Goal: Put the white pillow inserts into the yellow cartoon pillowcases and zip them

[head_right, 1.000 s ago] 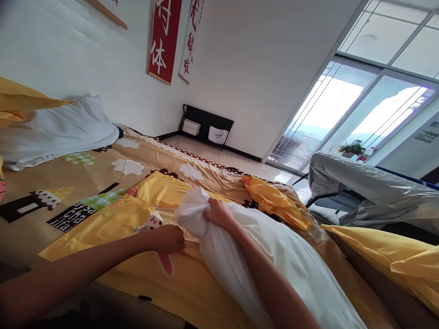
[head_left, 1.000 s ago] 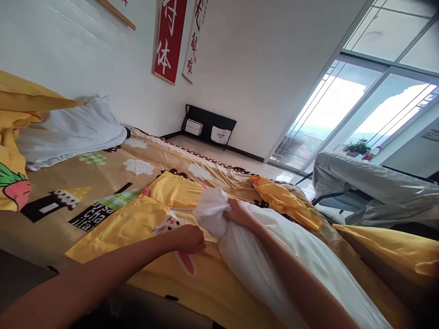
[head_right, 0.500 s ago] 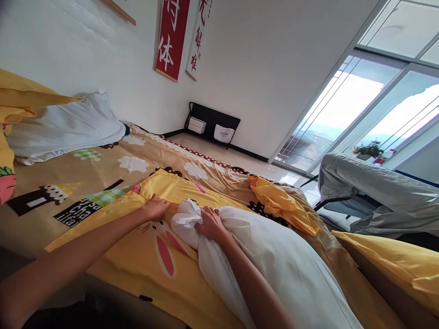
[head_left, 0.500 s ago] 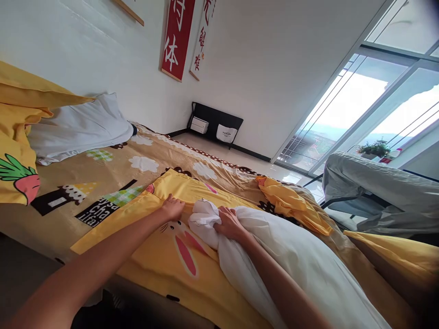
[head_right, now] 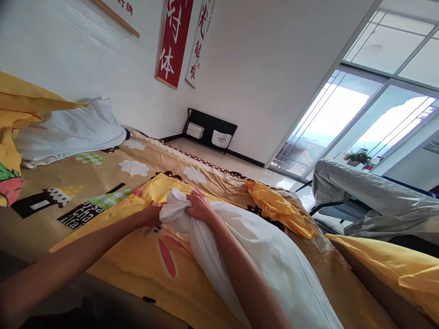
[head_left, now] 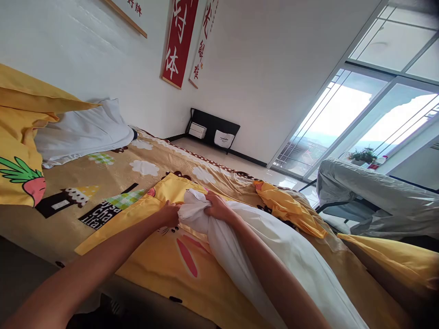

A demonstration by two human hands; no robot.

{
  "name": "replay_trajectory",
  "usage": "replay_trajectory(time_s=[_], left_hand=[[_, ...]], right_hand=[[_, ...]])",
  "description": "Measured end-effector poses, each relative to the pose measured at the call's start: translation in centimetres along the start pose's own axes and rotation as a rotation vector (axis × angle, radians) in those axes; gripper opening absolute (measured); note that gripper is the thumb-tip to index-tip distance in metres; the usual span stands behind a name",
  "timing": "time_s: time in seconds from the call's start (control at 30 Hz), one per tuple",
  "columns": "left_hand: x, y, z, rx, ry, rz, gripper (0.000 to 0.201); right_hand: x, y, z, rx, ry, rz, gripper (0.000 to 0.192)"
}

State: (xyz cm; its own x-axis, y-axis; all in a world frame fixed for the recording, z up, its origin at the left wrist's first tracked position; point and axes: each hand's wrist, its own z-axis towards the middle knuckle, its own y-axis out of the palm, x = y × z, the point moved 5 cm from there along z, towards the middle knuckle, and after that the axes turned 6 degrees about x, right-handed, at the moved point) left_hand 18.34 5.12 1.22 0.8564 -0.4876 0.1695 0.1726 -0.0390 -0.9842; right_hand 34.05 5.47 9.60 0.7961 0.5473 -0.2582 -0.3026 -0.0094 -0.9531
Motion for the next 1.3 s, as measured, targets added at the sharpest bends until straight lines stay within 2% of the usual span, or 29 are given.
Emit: replay_trajectory(time_s=[0.2, 0.4, 0.53, 0.6, 0.67, 0.8, 0.97, 1.07, 1.13, 1.2, 1.3], left_hand=[[-0.2, 0.4, -0.1, -0.033, 0.046, -0.045, 0.056], [-0.3, -1.5, 1.0, 0.16, -0.099, 0.008, 0.034], [0.5, -3.1, 1.7, 0.212, -0.1, 0.019, 0.036], [1.3, -4.0, 1.9, 0.235, -0.105, 0.034, 0.036], [2.5, -4.9, 1.9, 0.252, -0.106, 0.057, 0.036], [5.3, -6.1, 1.3, 0.245, -0.058, 0.126, 0.034], [7.9, -6.0, -0.4, 0.089, 0.057, 0.261, 0.031], [7.3, -5.7, -1.1, 0.007, 0.023, 0.32, 0.03], [6.2, -5.3, -1.3, -0.037, -0.022, 0.329, 0.028], [5.2, -4.8, -1.3, -0.077, -0.048, 0.318, 0.027], [4.5, -4.0, -1.3, -0.1, -0.052, 0.296, 0.029]], right_hand=[[1.7, 4.6, 0.1, -0.098, 0.091, 0.026, 0.018], [1.7, 4.4, -0.7, -0.259, 0.048, -0.026, 0.018], [0.5, 4.6, 0.2, -0.371, 0.04, -0.096, 0.017], [0.0, 5.1, 1.1, -0.387, 0.062, -0.143, 0.022], [-0.1, 5.3, 1.8, -0.352, 0.111, -0.195, 0.027], [0.6, 5.1, 2.5, -0.19, 0.253, -0.274, 0.032], [1.6, 4.0, 2.0, -0.02, 0.362, -0.282, 0.029], [0.4, 3.1, 0.7, 0.06, 0.308, -0.269, 0.032], [-1.3, 3.0, -1.1, 0.107, 0.232, -0.273, 0.046], [-3.2, 3.6, -3.6, 0.138, 0.123, -0.284, 0.059], [-5.2, 5.3, -7.4, 0.159, -0.04, -0.303, 0.06]])
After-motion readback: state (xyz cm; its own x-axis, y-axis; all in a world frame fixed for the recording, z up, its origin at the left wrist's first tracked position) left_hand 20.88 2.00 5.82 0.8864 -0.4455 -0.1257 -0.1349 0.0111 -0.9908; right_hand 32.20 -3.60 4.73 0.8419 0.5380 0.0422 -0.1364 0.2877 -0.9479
